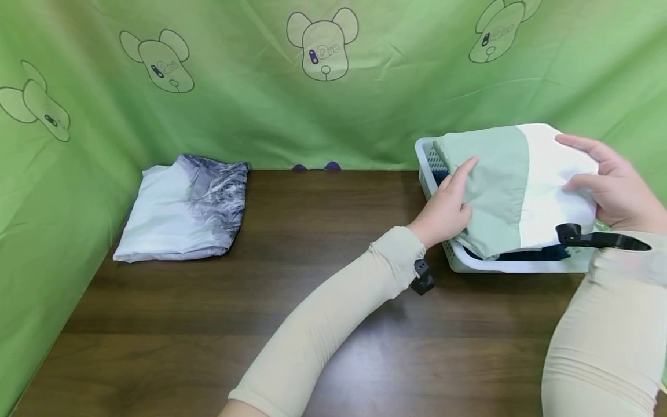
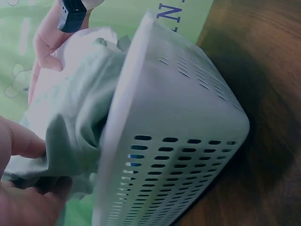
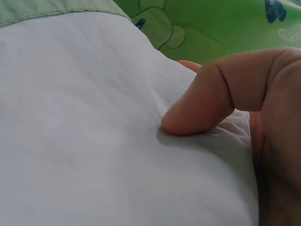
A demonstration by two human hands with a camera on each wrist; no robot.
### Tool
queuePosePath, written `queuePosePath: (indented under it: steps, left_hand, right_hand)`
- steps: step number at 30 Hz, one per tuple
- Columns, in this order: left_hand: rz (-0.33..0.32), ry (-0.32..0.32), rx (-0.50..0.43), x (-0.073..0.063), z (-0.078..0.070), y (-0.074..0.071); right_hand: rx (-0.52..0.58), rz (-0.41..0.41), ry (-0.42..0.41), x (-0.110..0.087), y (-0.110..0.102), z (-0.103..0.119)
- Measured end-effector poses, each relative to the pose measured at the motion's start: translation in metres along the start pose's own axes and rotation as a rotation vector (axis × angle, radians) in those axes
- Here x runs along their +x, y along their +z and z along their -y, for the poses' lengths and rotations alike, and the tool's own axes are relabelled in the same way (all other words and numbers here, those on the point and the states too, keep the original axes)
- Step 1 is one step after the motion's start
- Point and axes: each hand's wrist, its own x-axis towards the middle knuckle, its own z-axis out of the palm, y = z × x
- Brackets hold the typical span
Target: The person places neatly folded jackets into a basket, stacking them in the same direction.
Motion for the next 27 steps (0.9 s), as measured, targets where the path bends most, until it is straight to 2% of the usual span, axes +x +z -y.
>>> queuePosePath:
  steps: [3,10,14,16,20,23,27]
  left_hand:
    - [0.037,-0.034,0.044,-0.001,0.003,0.002]
    - [0.142,-0.140,0.154,-0.003,0.004,0.006]
    - [0.176,-0.167,0.230,-0.004,0.003,0.007]
    - [0.178,-0.178,0.261,-0.005,0.003,0.007]
    - [0.188,-0.209,0.242,-0.009,-0.001,0.006]
    - [0.187,-0.234,0.205,-0.013,-0.005,0.005]
    - [0.176,-0.232,0.175,-0.015,-0.009,0.005]
  right_hand:
    - [-0.044,-0.036,0.041,0.003,-0.003,-0.005]
    - [-0.171,-0.042,0.110,0.014,-0.008,-0.018]
    - [-0.280,-0.047,0.161,0.021,-0.014,-0.027]
    - [-0.370,-0.038,0.210,0.024,-0.018,-0.030]
    - [-0.534,0.008,0.293,0.030,-0.025,-0.038]
    - [-0.632,0.038,0.318,0.034,-0.027,-0.043]
    - [-0.856,0.081,0.330,0.037,-0.021,-0.045]
